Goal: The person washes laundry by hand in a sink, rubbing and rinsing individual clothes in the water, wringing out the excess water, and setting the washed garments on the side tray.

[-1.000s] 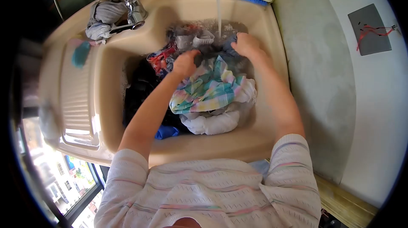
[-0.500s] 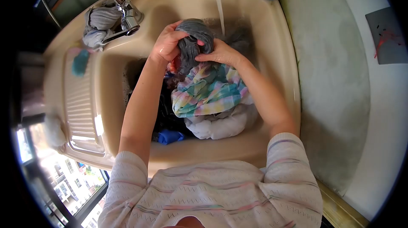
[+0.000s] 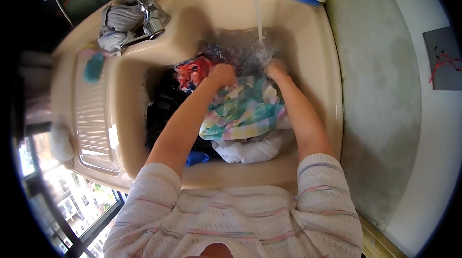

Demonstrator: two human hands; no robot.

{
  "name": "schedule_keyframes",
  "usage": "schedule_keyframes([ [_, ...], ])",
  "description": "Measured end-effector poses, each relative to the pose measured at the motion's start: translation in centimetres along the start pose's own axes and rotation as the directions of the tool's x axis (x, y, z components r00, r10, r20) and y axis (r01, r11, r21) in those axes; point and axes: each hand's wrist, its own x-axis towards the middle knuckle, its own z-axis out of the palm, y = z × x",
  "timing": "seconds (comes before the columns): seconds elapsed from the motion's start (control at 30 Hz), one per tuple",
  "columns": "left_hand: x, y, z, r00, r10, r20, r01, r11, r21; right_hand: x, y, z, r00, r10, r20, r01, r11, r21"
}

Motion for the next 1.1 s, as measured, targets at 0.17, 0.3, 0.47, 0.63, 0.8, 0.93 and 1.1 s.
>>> schedule_keyframes([
  [0.17, 0.9, -2.5, 3.7, 0.989, 0.061, -0.134, -0.081, 0.985, -0.155, 1.0, 2.6, 2.7, 0.988, 0.025, -0.155, -0.011, 0.996, 0.092],
  [0.3, -9.0, -2.5, -3.6, 0.887, -0.038, -0.46, -0.287, 0.735, -0.614, -0.3, 2.3, 1.1, 0.994, 0.005, -0.106, 0.02, 0.973, 0.231],
  [0.47, -17.1, -7.6, -12.1, 0.602, -0.423, -0.677, -0.403, 0.571, -0.715, -2.2, -1.7, -2.4, 0.983, 0.148, -0.11, -0.11, 0.949, 0.295],
  [0.63, -16.6, -8.4, -13.6, 0.526, -0.408, -0.746, -0.498, 0.563, -0.659, -0.8, -1.1, -4.9, 0.994, -0.067, -0.083, 0.107, 0.558, 0.823],
  [0.8, -16.4, -8.5, -14.6, 0.606, -0.398, -0.689, -0.439, 0.555, -0.707, 1.2, 0.1, -1.9, 0.895, 0.171, -0.411, -0.017, 0.936, 0.351],
  [0.93, -12.5, -5.7, -8.9, 0.852, -0.193, -0.486, -0.46, 0.166, -0.872, 0.7, 0.8, -1.7, 0.985, -0.148, -0.088, 0.172, 0.871, 0.461],
  [1.1, -7.0, -0.2, -3.5, 0.995, -0.022, 0.101, 0.068, -0.601, -0.796, -0.8, -5.1, -4.1, 0.888, -0.052, -0.456, 0.236, 0.904, 0.357],
])
